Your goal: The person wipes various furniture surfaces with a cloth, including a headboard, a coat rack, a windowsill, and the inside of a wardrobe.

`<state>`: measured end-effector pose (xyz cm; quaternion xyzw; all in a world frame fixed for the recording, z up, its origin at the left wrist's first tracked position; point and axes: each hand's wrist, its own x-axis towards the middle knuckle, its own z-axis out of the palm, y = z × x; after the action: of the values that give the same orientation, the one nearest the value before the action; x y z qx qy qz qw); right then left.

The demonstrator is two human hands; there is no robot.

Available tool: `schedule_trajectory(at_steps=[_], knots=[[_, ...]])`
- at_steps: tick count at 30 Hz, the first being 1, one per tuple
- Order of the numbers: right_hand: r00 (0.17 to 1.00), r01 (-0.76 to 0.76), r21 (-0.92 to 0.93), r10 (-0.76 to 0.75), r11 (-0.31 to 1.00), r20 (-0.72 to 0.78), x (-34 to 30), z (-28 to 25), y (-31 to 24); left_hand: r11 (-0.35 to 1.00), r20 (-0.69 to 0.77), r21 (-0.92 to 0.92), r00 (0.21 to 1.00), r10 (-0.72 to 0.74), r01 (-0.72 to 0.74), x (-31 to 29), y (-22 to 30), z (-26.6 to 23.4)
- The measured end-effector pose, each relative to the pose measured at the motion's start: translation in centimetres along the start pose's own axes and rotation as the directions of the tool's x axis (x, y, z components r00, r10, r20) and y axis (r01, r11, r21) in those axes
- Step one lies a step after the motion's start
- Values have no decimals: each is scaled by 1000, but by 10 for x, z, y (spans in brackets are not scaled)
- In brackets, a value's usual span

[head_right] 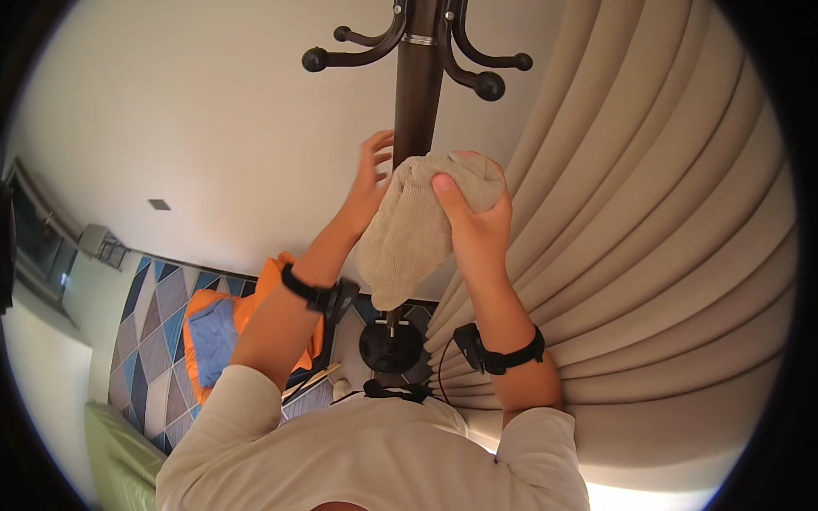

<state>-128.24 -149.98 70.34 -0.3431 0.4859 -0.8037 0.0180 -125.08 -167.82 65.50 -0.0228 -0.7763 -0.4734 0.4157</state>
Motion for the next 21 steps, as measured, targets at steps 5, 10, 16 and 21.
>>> schedule_trajectory(at_steps=[5, 10, 16, 21], knots=[[948, -131, 401, -3, 907, 317, -10, -5, 11, 728, 186, -638, 968, -168, 249, -84, 39, -17], [775, -320, 328, 47, 889, 630, -37, 5, 30, 335, 509, -647, 715, -479, 685, -166, 59, -7], [520, -687, 302, 156, 661, 840, -52, -15, 81, 531, 223, -465, 675, -704, 708, -184, 80, -8], [494, -859, 372, 384, 351, 780, -52, -18, 80, 490, 76, -490, 596, -800, 720, -161, 87, -36]])
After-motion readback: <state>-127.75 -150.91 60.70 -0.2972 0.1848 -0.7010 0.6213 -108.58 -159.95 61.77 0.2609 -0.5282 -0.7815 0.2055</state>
